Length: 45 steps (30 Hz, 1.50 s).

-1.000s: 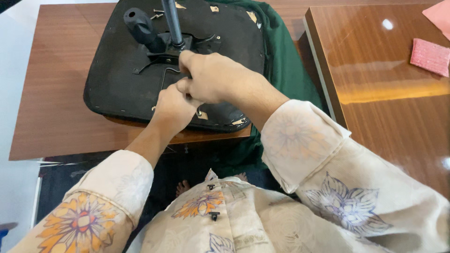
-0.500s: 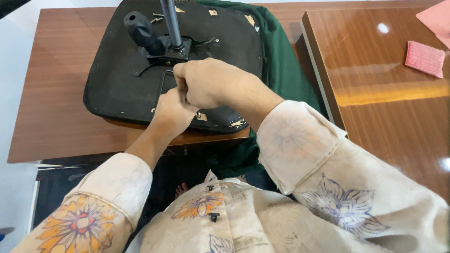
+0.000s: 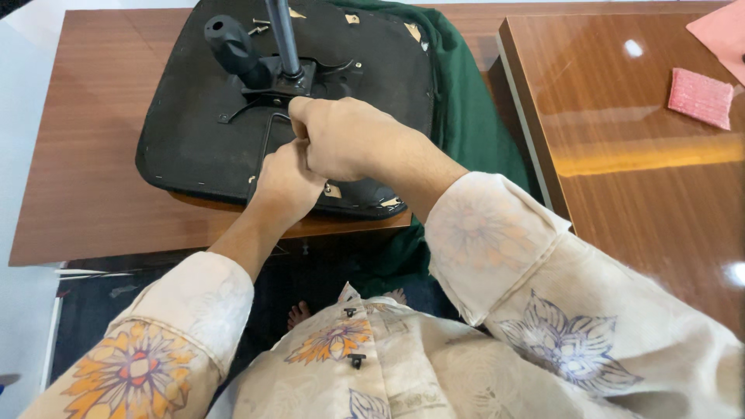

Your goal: The person uses an Allen key to tighten screws on the underside of an overturned chair seat, securing the central gas lift column to the seat base. The person works methodically on multiple fasteners around the central hub.

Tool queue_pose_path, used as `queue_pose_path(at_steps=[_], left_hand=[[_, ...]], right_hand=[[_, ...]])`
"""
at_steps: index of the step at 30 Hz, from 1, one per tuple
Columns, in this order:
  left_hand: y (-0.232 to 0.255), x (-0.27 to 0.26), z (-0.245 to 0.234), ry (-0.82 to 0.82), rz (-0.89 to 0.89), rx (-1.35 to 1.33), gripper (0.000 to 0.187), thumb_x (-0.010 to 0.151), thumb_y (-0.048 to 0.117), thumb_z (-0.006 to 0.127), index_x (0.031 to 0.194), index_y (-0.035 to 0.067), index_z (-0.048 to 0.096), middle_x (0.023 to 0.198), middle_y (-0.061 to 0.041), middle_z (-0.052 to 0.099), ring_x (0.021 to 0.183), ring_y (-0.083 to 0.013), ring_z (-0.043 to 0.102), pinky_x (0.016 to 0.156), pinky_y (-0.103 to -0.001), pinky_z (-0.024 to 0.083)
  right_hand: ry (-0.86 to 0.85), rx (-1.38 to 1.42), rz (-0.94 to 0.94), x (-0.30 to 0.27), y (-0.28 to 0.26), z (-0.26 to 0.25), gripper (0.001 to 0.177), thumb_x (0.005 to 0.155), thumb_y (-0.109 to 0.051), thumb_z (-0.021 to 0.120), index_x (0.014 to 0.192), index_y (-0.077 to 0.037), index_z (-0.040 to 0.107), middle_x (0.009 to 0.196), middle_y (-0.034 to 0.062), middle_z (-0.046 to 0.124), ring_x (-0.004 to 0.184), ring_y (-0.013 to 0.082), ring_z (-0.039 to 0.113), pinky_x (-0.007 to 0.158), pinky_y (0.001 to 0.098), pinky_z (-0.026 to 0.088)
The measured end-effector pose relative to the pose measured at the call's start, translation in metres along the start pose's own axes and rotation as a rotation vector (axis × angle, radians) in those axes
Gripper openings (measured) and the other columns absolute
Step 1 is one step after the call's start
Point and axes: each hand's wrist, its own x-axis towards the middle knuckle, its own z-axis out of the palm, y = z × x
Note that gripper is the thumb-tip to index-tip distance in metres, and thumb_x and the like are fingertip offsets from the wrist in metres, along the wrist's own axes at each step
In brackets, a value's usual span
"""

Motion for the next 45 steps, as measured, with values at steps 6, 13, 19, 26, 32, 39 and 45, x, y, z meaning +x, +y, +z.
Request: queue_pose_path(at_steps=[6,13,19,26,32,39,45], left_hand=[[-0.002,0.005,0.001,-0.066,-0.034,0.061,0.036,0.096,0.038,0.062,0.115,0.008,0.067,0.108,-0.018,0.073,0.107,-0.0365,0.069,0.094,-0.046,0.053],[-0.004,0.003,0.0,0.0,-0.005,-0.029,0.035,0.093,0.032,0.062,0.118,0.008,0.067,0.115,-0.02,0.072,0.111,-0.0397,0.066,0.096,-0.046,0.051],[0.0,0.003,-0.004,-0.031,-0.082,0.026,0.045,0.089,0.038,0.069,0.122,0.009,0.064,0.115,-0.019,0.071,0.113,-0.0394,0.066,0.096,-0.047,0.051],[-0.001,0.006,0.0,0.026,0.011,0.051,0.043,0.092,0.033,0.065,0.13,0.012,0.062,0.112,-0.02,0.072,0.108,-0.0408,0.066,0.092,-0.048,0.052],[0.004,0.006,0.0,-0.045,-0.103,0.019,0.042,0.091,0.038,0.072,0.121,0.008,0.067,0.115,-0.015,0.074,0.113,-0.0332,0.068,0.097,-0.043,0.053],[0.015,-0.006,0.001,-0.018,-0.088,-0.101,0.048,0.089,0.033,0.071,0.132,0.013,0.06,0.114,-0.013,0.075,0.111,-0.0321,0.068,0.096,-0.043,0.051],[0.014,-0.011,0.004,0.018,-0.218,-0.034,0.039,0.095,0.036,0.071,0.123,0.01,0.067,0.117,-0.012,0.073,0.113,-0.0301,0.067,0.096,-0.042,0.05]], right_hand=[[-0.157,0.141,0.325,-0.008,-0.015,-0.017,0.046,0.101,-0.041,0.054,0.131,-0.007,0.047,0.102,0.0193,0.076,0.093,0.035,0.077,0.087,0.0447,0.059],[0.014,0.029,0.135,0.001,-0.008,-0.002,0.036,0.092,-0.033,0.063,0.12,-0.012,0.057,0.105,0.0168,0.074,0.099,0.0356,0.069,0.084,0.048,0.054],[-0.02,-0.01,-0.045,0.014,0.01,0.005,0.027,0.084,-0.025,0.067,0.109,-0.016,0.066,0.103,0.008,0.077,0.101,0.0307,0.072,0.087,0.0431,0.057],[0.053,0.06,0.096,0.008,0.007,0.002,0.039,0.089,-0.043,0.066,0.114,-0.013,0.061,0.099,0.0133,0.075,0.098,0.0341,0.071,0.086,0.0471,0.055],[0.058,0.061,0.146,0.009,0.013,0.003,0.037,0.092,-0.042,0.063,0.114,-0.013,0.06,0.101,0.0134,0.075,0.099,0.0349,0.071,0.087,0.0491,0.054],[0.08,0.009,-0.091,0.014,0.031,0.013,0.025,0.076,-0.023,0.07,0.098,-0.013,0.067,0.098,0.0103,0.075,0.099,0.0305,0.071,0.083,0.0439,0.058],[0.194,0.038,-0.158,0.019,0.038,0.012,0.042,0.09,-0.035,0.07,0.117,-0.005,0.056,0.095,0.0222,0.072,0.091,0.0392,0.07,0.08,0.0486,0.056]])
